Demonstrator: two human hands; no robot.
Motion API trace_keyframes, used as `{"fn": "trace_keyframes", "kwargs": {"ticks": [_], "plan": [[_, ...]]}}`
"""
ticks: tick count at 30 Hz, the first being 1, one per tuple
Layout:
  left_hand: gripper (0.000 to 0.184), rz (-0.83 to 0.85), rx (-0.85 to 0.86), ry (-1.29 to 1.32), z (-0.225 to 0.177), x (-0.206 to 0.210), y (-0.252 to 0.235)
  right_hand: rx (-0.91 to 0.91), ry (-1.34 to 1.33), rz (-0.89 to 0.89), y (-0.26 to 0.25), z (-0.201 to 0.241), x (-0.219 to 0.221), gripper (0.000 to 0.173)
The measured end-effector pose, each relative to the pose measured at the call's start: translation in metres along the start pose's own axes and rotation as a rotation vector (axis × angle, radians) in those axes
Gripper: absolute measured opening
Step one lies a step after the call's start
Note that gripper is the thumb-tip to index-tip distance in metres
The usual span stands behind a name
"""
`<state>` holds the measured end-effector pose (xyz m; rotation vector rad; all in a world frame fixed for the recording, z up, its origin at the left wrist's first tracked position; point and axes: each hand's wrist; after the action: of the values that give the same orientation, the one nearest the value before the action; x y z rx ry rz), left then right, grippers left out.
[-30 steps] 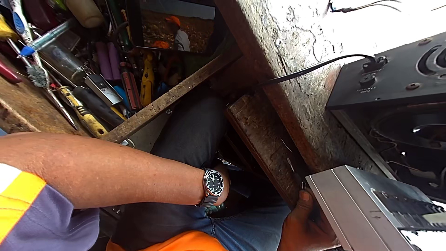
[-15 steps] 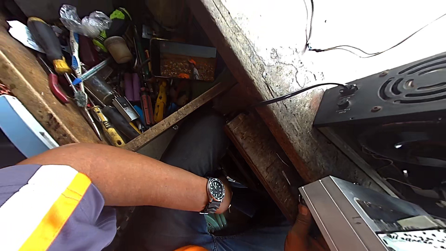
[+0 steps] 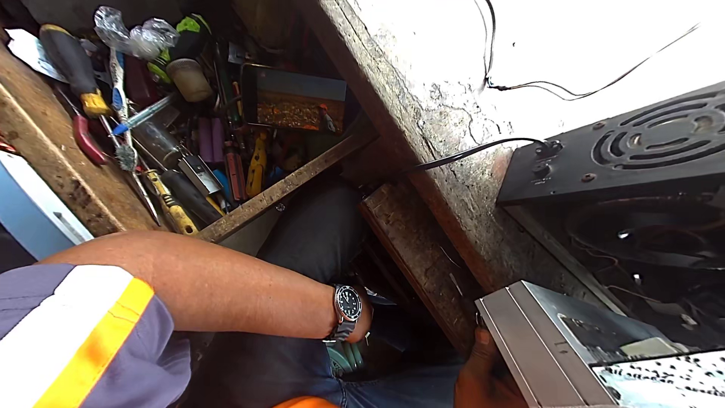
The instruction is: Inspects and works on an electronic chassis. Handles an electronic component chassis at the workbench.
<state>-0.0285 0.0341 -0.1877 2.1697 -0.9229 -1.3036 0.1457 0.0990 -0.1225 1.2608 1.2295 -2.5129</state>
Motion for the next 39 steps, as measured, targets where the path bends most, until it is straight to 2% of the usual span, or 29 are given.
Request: {"fn": "trace_keyframes", "kwargs": {"ticks": [5, 13, 19, 23, 26, 30, 34, 39], "plan": [[0.018, -0.041, 0.050, 0.049, 0.005, 0.004, 0.001, -0.034, 0.031, 0.004, -0.001, 0.000, 0.000, 0.026], [0.022, -0.011, -0.067, 0.089, -0.005, 0.008, -0.007, -0.061, -0.003, -0.007, -0.001, -0.003, -0.001, 0.023], [0.024, -0.024, -0.089, 0.095, -0.006, 0.010, -0.008, -0.063, -0.074, -0.024, -0.001, -0.003, 0.001, 0.021], [0.021, -0.037, -0.007, 0.038, -0.002, 0.007, -0.002, -0.090, -0.092, -0.039, -0.002, 0.003, 0.002, 0.018], [0.020, -0.094, -0.012, -0.001, -0.002, 0.018, -0.009, -0.114, -0.083, -0.036, -0.002, 0.003, 0.002, 0.016], [0.020, -0.036, 0.035, -0.011, -0.001, 0.003, 0.004, -0.111, -0.071, -0.032, -0.002, 0.000, 0.002, 0.017], [0.022, -0.032, -0.035, 0.011, -0.004, 0.010, -0.005, -0.098, -0.034, -0.008, -0.002, 0.001, 0.000, 0.020], [0.021, -0.078, -0.019, 0.034, -0.001, 0.012, -0.003, -0.113, -0.047, -0.007, -0.002, -0.003, 0.001, 0.017]]}}
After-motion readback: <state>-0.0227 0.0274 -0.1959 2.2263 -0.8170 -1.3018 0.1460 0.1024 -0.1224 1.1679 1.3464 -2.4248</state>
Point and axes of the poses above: each hand's wrist, its own y-axis away from the middle knuckle, its own x-axis out of the palm, z = x × y, and after that the axes turned 10 degrees about -x, right-handed
